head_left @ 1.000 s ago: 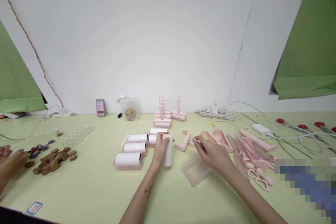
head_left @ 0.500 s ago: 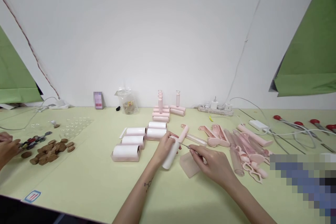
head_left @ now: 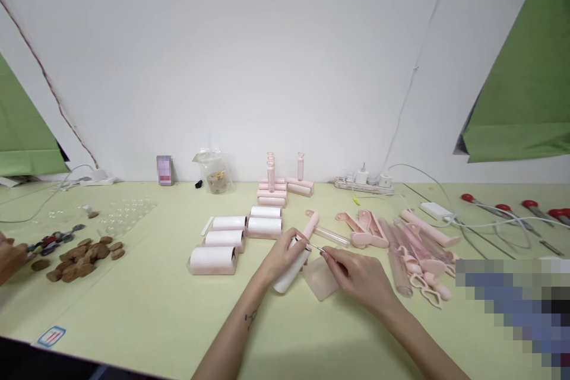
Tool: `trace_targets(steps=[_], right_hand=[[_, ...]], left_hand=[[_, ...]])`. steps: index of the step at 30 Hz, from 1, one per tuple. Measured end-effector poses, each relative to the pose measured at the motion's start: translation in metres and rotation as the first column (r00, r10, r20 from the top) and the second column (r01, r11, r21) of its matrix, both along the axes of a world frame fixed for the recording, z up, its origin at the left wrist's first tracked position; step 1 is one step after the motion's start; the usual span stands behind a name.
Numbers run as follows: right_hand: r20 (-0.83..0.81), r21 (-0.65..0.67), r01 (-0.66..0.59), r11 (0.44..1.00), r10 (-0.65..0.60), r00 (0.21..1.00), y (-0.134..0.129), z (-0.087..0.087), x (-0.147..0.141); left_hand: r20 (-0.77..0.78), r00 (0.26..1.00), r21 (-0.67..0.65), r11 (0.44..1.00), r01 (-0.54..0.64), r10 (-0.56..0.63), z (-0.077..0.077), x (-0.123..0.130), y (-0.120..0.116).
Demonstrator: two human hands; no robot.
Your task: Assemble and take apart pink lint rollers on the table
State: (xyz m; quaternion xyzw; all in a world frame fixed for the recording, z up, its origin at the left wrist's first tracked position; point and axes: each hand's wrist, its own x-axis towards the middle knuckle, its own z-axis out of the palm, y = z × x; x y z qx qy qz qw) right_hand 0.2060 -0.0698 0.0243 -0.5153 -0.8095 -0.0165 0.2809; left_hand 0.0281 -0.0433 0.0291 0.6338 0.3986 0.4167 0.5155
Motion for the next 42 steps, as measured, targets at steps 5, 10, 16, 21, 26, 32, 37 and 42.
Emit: trace_targets(steps=[5,10,16,21,26,32,37,42], right_hand=[[-0.307,-0.119,-0.049,0.992,0.010,0.952,-0.004,0.008,-0.005],[-0.486,-0.127,-0.117,0.985,0.041,0.873,-0.002,0.010,-0.008],[-0.132,-0.204,0.130,0.970,-0.159,0.978,0.004,0.015,0.008],[0.137,-0.286,0.093,0.954,-0.055,0.989,0.004,0.012,0.007],[-0.225,-0.270,0.056,0.961,-0.120,0.967,0.005,0.014,0.012],[-0.801,-0.113,-0.208,0.972,0.035,0.598,0.000,0.043,0.026],[-0.699,-0.139,-0.077,0.987,-0.043,0.714,-0.009,0.074,0.052],[-0.467,-0.189,-0.034,0.981,-0.060,0.882,-0.017,0.075,0.068]], left_hand=[[-0.122,0.992,0.165,0.986,0.007,0.013,0.003,0.003,-0.005],[-0.218,0.976,0.266,0.963,0.035,0.025,0.003,0.004,-0.005],[-0.104,0.961,0.394,0.898,-0.198,0.258,-0.001,-0.005,0.004],[-0.070,0.965,0.422,0.884,-0.201,0.253,0.000,-0.006,0.000],[-0.095,0.964,0.463,0.868,-0.178,0.249,0.001,0.000,-0.006],[0.083,0.978,0.452,0.868,-0.208,0.191,0.015,0.026,-0.004],[0.201,0.979,0.326,0.940,-0.096,0.030,0.014,0.058,0.002],[0.127,0.992,0.284,0.958,-0.032,-0.005,0.000,0.067,0.000]])
